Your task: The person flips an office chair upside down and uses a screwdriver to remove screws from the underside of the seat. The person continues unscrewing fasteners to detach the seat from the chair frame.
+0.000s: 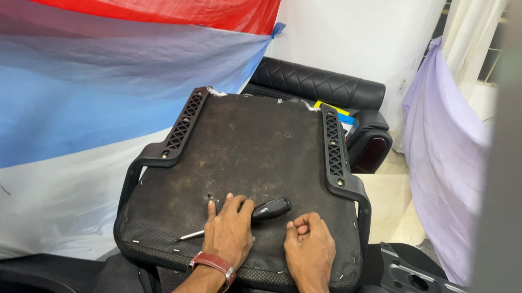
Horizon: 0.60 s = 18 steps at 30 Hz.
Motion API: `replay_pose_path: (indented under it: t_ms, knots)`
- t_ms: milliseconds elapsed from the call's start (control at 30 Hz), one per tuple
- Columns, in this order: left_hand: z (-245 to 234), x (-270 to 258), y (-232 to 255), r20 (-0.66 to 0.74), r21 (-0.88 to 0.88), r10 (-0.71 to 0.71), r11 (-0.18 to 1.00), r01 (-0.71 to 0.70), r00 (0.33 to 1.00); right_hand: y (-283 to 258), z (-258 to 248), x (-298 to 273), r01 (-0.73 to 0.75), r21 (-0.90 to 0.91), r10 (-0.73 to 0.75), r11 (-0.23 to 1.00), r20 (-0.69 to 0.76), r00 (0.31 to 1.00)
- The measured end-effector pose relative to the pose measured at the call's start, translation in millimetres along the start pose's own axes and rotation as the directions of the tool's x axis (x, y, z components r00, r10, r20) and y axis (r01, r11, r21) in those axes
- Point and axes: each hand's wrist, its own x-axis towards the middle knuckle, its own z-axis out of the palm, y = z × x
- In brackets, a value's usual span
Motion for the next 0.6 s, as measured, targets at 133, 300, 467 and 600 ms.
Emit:
replay_pose_path:
  t_ms: [133,300,467,600]
  knots:
    - [2.2,-0.6,-1.2,-0.028,-0.010,0.022,1.000,-0.022,0.999,0.3,-0.9,0.2,-0.010,-0.002,0.010,1.000,0.008,1.000]
    - [1.8,-1.9,-1.3,-0.072,-0.012,0.039,0.999,-0.040,0.997,0.6,0.1,-1.8,0.040,0.003,-0.040,0.999,-0.019,0.999]
    - [4.0,-0.9,-3.0,-0.052,-0.027,0.045,0.999,-0.047,0.998,3.1,0.2,-1.8,0.091,0.031,-0.089,0.995,-0.054,0.995]
    - [5.1,-2.4,-1.2,-0.091,-0.023,0.053,0.998,-0.055,0.994,-1.8,-0.1,-1.0,0.054,0.039,-0.053,0.998,-0.018,0.998]
